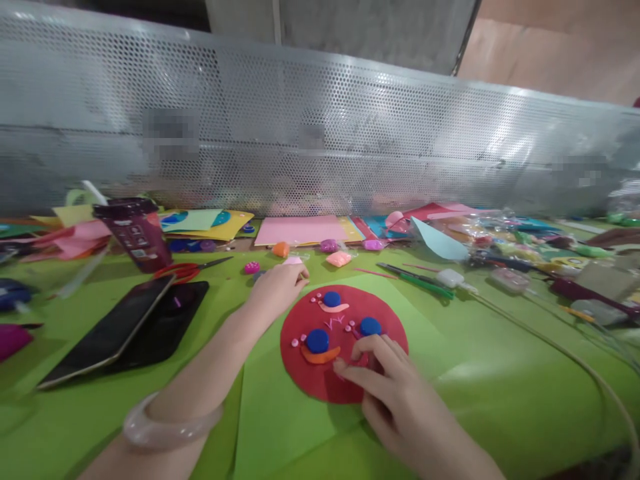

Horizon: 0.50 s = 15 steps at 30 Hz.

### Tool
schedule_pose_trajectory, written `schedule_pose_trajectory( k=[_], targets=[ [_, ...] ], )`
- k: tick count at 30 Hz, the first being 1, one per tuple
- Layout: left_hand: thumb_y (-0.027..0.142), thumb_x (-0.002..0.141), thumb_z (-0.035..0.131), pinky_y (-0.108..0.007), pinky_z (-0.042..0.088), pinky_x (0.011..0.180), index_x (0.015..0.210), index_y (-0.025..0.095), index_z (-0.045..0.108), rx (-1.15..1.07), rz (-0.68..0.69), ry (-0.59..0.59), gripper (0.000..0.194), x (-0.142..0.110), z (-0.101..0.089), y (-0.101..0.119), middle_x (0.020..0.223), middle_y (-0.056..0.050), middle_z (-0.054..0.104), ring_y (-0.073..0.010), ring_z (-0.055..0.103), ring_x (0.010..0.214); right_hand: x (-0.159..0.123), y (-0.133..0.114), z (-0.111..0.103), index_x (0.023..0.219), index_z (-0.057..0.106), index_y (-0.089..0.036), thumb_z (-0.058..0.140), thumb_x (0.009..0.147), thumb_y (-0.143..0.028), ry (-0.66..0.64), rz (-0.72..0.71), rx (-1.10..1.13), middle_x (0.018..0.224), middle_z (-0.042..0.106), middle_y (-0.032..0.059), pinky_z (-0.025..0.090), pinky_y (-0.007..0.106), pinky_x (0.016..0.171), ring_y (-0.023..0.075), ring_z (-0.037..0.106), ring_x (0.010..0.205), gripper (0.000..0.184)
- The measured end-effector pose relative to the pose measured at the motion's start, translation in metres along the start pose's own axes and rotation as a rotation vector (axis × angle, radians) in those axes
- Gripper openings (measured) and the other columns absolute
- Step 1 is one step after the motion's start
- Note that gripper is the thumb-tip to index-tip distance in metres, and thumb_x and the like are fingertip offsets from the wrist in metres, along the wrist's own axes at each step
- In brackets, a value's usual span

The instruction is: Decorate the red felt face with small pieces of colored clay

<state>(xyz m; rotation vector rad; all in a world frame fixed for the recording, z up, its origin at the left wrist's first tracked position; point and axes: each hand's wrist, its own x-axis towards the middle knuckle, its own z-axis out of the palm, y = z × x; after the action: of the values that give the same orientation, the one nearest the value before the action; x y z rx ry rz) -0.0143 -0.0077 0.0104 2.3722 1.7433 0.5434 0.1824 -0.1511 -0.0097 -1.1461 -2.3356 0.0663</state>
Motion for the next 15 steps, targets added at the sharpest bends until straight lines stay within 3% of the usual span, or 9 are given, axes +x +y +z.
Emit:
schedule_pose_trajectory(
  k=[15],
  targets=[
    [0.025,0.082,0.048,-0.028,0.044,0.067,0.090,0.021,0.065,-0.009,0.028,-0.005,0.019,-0.0007,0.0016,-0.0001,0.093,-0.006,0.070,-0.0211,0.064,0.083,-0.0001,0.0008,0.0010,0.105,0.064,-0.025,0.042,0.078,-0.006,-0.029,0.000,-0.013,0.102,0.056,0.0084,0.047,0.044,0.081,0.0224,0.051,0.093,0.040]
  ],
)
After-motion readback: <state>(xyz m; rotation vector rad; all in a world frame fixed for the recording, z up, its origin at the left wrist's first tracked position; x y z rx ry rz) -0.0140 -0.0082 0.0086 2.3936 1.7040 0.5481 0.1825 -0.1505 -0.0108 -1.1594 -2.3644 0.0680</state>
